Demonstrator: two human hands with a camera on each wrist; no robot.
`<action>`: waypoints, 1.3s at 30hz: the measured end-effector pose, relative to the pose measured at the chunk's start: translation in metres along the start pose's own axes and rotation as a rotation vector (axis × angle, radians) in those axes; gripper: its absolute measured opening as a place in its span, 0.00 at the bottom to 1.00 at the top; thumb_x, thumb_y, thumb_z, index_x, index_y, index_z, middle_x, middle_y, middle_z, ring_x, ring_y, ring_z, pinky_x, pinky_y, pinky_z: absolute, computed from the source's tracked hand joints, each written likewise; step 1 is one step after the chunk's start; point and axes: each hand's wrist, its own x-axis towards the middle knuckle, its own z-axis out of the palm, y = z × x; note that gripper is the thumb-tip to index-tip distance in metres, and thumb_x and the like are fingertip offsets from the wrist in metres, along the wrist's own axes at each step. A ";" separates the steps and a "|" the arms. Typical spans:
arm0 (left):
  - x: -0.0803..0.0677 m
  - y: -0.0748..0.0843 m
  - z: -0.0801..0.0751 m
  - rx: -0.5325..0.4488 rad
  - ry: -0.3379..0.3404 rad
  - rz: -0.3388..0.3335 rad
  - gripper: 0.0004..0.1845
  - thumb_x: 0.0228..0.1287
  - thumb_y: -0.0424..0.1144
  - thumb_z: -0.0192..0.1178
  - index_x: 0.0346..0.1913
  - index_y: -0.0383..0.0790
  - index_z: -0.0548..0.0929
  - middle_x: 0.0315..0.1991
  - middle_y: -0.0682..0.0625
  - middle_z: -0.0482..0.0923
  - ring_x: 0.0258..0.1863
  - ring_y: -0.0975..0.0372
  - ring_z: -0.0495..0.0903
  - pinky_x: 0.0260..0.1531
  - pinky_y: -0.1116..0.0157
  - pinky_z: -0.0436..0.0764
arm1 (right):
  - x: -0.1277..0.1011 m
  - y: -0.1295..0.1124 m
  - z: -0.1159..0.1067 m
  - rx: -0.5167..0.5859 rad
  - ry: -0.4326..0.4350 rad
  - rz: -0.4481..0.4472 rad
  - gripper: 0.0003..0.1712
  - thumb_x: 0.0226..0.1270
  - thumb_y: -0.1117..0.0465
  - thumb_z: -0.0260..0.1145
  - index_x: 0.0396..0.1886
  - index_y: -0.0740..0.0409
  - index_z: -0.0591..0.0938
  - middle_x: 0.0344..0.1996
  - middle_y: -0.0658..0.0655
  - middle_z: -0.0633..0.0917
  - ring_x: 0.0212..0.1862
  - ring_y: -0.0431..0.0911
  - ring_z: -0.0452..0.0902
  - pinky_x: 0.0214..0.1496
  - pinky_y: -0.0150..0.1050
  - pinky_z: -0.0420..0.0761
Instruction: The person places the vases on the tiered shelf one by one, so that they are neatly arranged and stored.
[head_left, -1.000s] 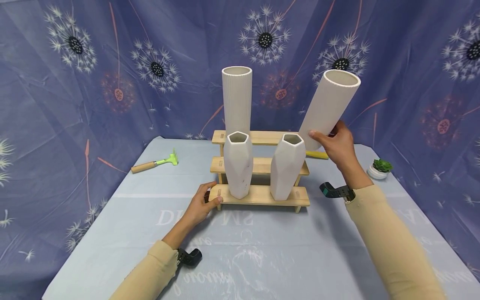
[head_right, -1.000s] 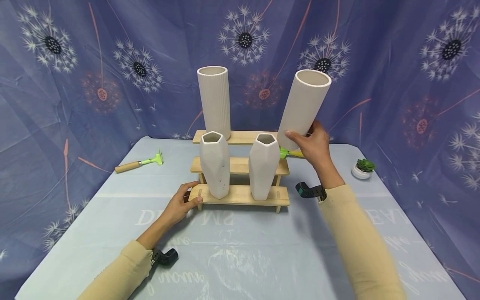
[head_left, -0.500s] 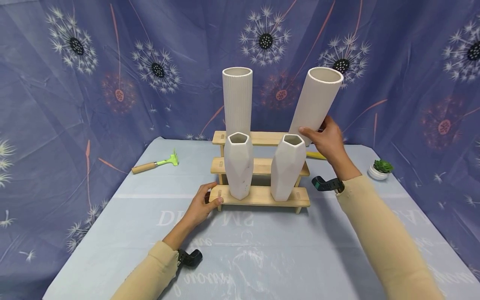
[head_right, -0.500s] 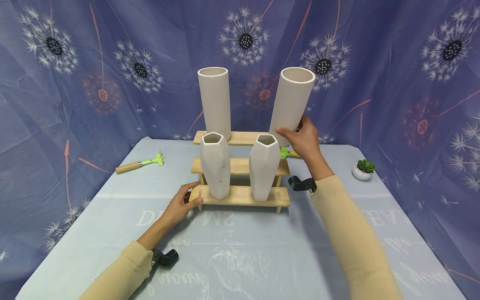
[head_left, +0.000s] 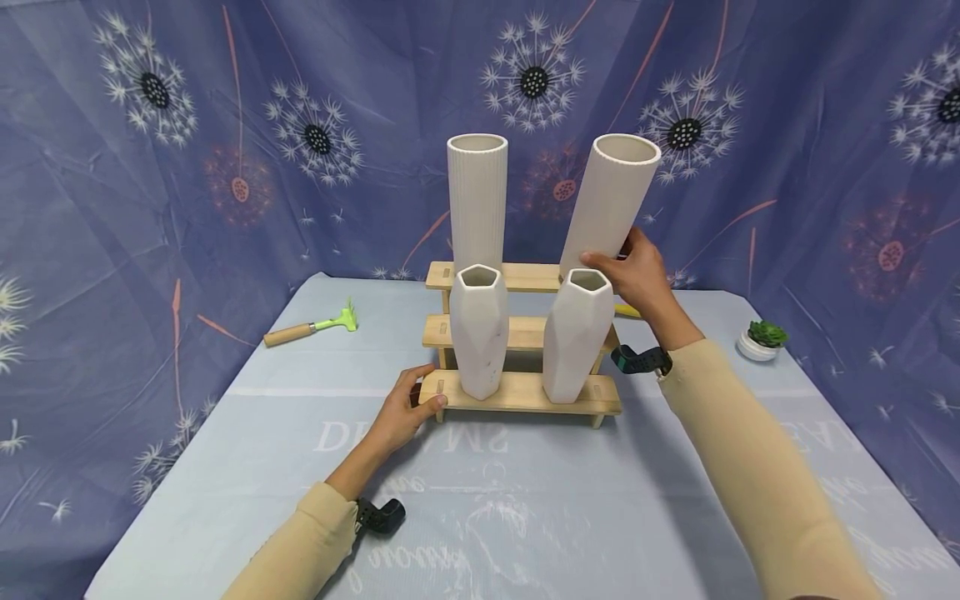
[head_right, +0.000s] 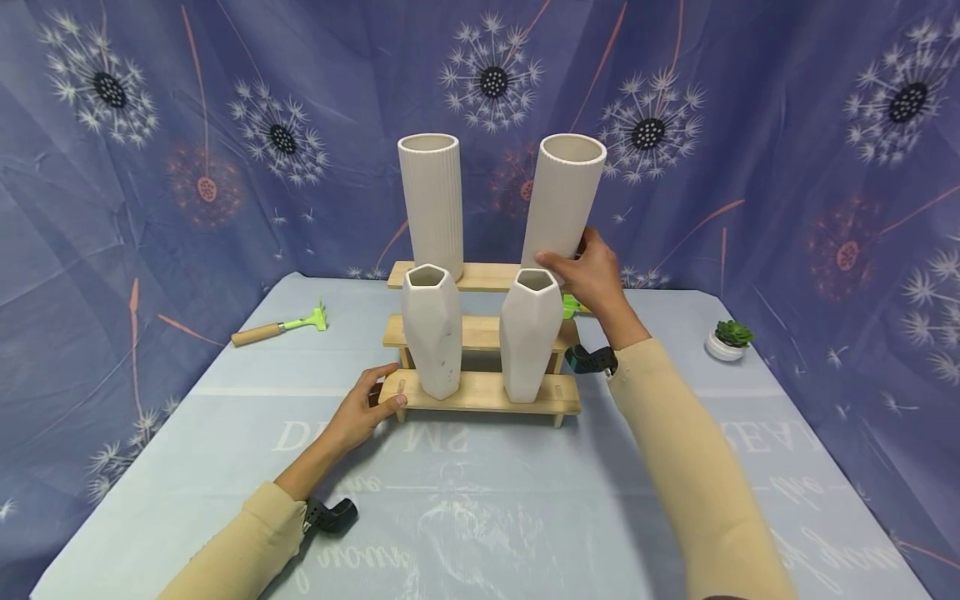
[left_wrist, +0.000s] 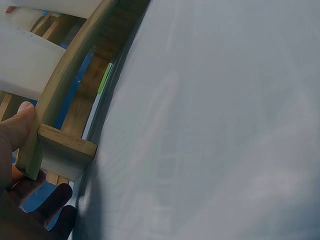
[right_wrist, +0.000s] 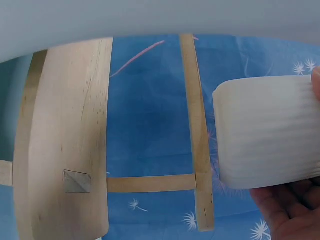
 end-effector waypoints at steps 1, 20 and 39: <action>0.000 0.000 0.000 0.001 0.000 0.002 0.36 0.63 0.43 0.61 0.70 0.37 0.59 0.65 0.41 0.60 0.60 0.45 0.71 0.51 0.59 0.78 | 0.001 0.000 0.001 -0.003 -0.004 0.001 0.53 0.49 0.35 0.70 0.69 0.54 0.61 0.61 0.62 0.74 0.60 0.56 0.73 0.60 0.55 0.74; -0.014 0.040 -0.005 0.009 -0.030 -0.021 0.34 0.66 0.37 0.58 0.70 0.30 0.58 0.65 0.34 0.59 0.62 0.41 0.69 0.54 0.55 0.75 | 0.013 0.003 0.010 0.062 -0.062 0.001 0.52 0.50 0.36 0.70 0.70 0.51 0.60 0.62 0.61 0.73 0.61 0.55 0.73 0.60 0.54 0.74; -0.003 0.013 -0.001 0.008 -0.010 -0.009 0.35 0.65 0.39 0.60 0.70 0.33 0.58 0.66 0.37 0.58 0.62 0.42 0.69 0.54 0.55 0.76 | 0.018 0.000 0.013 0.053 -0.108 0.026 0.52 0.50 0.36 0.70 0.69 0.53 0.60 0.63 0.61 0.72 0.63 0.56 0.71 0.63 0.56 0.71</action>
